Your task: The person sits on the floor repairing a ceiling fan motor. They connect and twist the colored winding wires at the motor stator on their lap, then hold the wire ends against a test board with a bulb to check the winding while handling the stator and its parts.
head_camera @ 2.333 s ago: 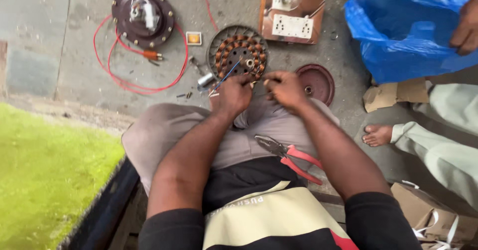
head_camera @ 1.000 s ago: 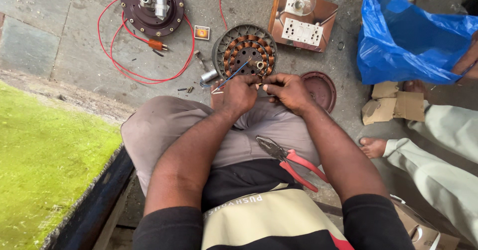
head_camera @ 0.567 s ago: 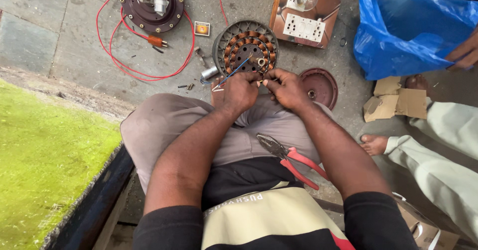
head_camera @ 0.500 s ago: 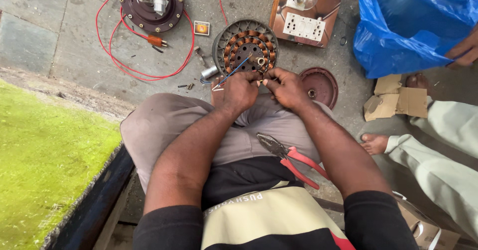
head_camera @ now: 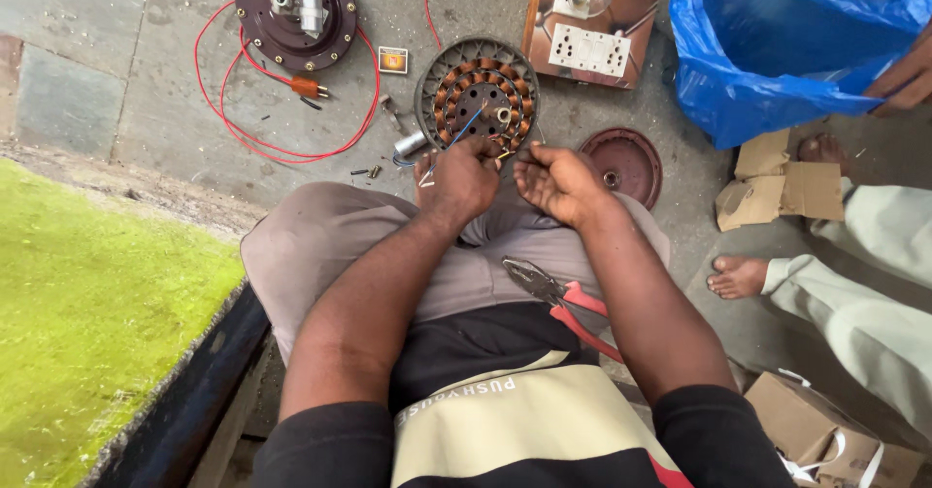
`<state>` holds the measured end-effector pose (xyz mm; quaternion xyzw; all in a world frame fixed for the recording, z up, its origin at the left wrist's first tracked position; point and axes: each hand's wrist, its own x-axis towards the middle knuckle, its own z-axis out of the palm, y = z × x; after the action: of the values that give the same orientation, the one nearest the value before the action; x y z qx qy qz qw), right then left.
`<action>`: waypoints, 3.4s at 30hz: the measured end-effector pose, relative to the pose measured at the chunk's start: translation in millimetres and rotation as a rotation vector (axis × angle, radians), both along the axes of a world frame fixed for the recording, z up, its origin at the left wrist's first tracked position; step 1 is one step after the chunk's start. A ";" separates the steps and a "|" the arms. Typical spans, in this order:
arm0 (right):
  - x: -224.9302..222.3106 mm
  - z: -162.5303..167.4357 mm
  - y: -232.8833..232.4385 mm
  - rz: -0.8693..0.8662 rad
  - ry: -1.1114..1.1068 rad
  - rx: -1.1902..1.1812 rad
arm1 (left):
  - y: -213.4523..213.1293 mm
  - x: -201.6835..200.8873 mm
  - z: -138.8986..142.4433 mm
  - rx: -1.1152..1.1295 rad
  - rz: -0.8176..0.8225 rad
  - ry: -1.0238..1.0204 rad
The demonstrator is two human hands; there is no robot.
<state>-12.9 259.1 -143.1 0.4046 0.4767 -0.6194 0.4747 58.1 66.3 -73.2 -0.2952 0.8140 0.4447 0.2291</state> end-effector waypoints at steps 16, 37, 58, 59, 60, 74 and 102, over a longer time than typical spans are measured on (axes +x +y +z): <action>15.2 2.6 -32.7 -0.225 -0.159 -0.149 | -4.6 4.6 7.5 0.066 0.019 -0.074; 33.6 -5.8 -37.4 0.029 0.232 0.046 | -3.7 7.5 -15.6 0.013 0.410 0.043; 42.1 3.6 -29.1 0.214 0.417 0.228 | -33.8 20.8 -48.2 0.079 0.279 0.131; 44.8 3.2 -32.0 0.267 0.486 0.283 | -35.7 19.4 -46.9 0.088 0.305 0.140; 46.2 2.8 -35.0 0.313 0.568 0.308 | -37.2 17.4 -45.9 0.097 0.331 0.151; 49.4 11.6 -59.8 0.675 1.333 0.639 | -53.8 19.8 -36.1 0.592 0.671 0.359; 51.3 18.2 -50.0 0.555 1.000 0.639 | -63.5 -19.5 -60.8 -0.114 0.111 0.297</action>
<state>38.4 209.0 -124.9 0.0508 0.8874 -0.4150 0.1944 38.6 2.8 -134.0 -0.2832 0.8451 0.4488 0.0641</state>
